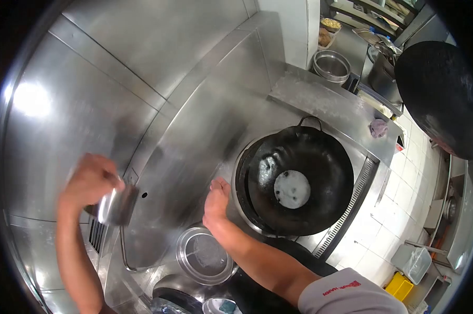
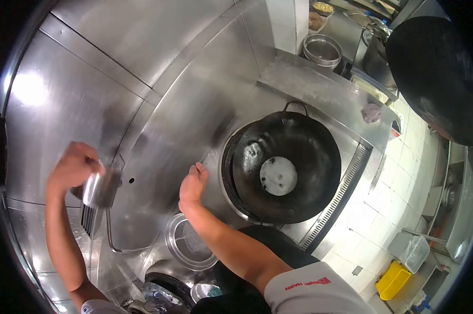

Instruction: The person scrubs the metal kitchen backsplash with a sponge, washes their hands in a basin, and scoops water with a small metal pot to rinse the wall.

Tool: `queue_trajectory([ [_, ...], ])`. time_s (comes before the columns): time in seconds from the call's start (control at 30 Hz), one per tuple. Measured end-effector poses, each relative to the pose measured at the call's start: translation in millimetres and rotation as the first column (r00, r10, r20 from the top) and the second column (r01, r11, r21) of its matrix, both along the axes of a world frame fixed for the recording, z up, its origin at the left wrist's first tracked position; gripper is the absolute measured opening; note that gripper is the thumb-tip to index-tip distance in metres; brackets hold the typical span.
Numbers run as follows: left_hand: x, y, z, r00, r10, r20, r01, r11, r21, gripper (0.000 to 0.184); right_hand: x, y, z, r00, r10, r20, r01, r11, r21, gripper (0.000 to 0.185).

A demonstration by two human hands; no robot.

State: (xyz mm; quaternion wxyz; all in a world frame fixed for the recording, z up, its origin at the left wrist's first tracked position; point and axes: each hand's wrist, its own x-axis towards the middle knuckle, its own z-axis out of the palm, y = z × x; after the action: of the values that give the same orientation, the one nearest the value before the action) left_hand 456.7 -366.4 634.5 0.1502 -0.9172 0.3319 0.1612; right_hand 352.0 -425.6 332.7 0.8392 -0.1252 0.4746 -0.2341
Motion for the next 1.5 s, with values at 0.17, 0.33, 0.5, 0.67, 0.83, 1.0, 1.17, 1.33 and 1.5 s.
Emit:
queue_trajectory([
  [0.17,-14,-50,-85,0.940,-0.331,0.082,0.247,0.826,0.506,0.030,3,20,-21,1.000,-0.012,-0.008,0.011,0.998,-0.064,0.038],
  [0.33,-15,-141,-80,0.765,-0.503,0.402,0.397,0.860,0.322,0.022,-7,33,-6,0.999,0.032,-0.019,-0.033,0.998,-0.053,0.035],
  [0.5,-35,-109,-54,0.770,-0.273,0.577,0.344,0.939,-0.014,0.019,-10,30,-15,0.998,0.040,0.038,-0.036,0.995,-0.097,0.041],
  [0.67,-90,21,-196,0.976,0.039,0.213,-0.022,0.996,-0.083,0.023,-15,11,8,0.997,-0.073,0.033,0.076,0.993,-0.096,0.007],
  [0.83,-146,168,-387,0.926,0.375,-0.036,-0.364,0.915,0.174,0.024,-14,6,-6,0.996,0.093,0.013,-0.091,0.989,-0.118,0.023],
  [1.0,-179,230,-488,0.876,0.481,0.026,-0.479,0.864,0.151,0.024,-18,22,-7,0.967,0.252,-0.038,-0.255,0.954,-0.158,0.019],
  [1.17,-185,239,-551,0.926,0.369,-0.083,-0.339,0.906,0.253,0.024,-22,49,-10,0.939,0.344,-0.022,-0.340,0.913,-0.227,0.038],
  [1.33,-181,242,-559,0.866,0.494,-0.078,-0.498,0.835,-0.234,0.028,-27,67,-2,0.913,0.408,-0.021,-0.400,0.882,-0.251,0.047],
  [1.5,-207,271,-535,0.586,0.810,-0.018,-0.357,0.238,-0.903,0.022,-21,82,-12,0.881,0.473,0.016,-0.457,0.859,-0.230,0.050],
])
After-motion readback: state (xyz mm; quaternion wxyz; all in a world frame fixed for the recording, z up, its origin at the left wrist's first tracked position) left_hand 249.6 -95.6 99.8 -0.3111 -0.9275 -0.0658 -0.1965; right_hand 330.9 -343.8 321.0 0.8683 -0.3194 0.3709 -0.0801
